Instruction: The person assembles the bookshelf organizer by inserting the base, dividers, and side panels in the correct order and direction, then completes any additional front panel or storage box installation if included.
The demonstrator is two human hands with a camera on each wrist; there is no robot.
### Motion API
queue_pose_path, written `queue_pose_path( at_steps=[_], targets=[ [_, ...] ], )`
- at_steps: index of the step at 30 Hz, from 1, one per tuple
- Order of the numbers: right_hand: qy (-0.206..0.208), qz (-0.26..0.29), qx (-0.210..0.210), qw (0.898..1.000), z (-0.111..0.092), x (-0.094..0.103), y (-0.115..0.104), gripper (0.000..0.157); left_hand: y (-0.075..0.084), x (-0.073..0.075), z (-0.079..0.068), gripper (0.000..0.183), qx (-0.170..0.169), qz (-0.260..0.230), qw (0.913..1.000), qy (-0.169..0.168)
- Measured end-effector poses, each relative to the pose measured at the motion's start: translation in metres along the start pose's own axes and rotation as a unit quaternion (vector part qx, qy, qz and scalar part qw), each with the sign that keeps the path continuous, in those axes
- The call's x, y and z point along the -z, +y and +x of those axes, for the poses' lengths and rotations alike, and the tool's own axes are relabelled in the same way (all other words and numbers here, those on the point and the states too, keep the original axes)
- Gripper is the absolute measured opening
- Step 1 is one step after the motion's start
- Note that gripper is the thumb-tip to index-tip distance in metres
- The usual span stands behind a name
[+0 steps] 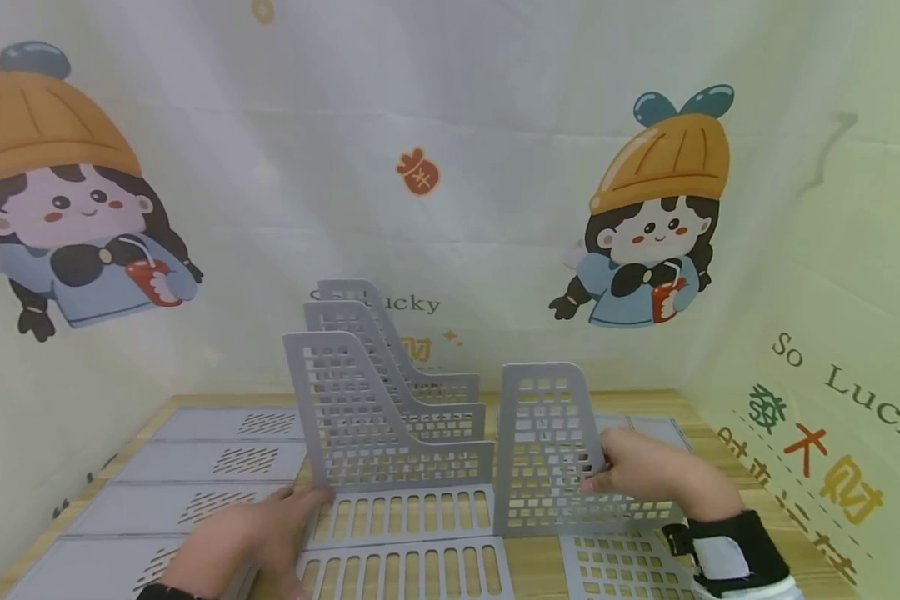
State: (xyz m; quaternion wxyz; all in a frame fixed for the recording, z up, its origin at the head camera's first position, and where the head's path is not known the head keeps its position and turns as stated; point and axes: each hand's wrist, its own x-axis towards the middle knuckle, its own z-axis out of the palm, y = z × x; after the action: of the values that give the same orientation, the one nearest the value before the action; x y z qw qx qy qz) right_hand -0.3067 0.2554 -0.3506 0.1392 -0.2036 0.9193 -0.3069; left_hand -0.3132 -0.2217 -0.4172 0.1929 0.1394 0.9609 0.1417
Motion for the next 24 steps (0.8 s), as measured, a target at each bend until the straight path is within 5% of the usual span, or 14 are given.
queue_pose_path(
  at_steps=[4, 10, 19, 24],
  targets=[
    [-0.010, 0.003, -0.009, 1.000, 0.003, -0.003, 0.005, 0.007, -0.002, -0.002, -0.003, 0.126, 0.002, -0.001, 0.9997, -0.025],
    [-0.009, -0.008, 0.016, 1.000, 0.008, -0.009, 0.003, 0.017, -0.003, -0.007, -0.005, 0.126, 0.002, 0.016, 0.9999, 0.001],
    [0.015, -0.005, 0.100, 0.995, 0.034, -0.060, -0.030, 0.014, -0.005, -0.009, -0.005, 0.128, -0.022, -0.020, 0.9995, -0.004],
    [0.008, -0.015, 0.099, 0.995, 0.037, -0.066, -0.038, 0.009, -0.006, -0.007, -0.007, 0.129, -0.019, -0.025, 0.9995, -0.003]
  ],
)
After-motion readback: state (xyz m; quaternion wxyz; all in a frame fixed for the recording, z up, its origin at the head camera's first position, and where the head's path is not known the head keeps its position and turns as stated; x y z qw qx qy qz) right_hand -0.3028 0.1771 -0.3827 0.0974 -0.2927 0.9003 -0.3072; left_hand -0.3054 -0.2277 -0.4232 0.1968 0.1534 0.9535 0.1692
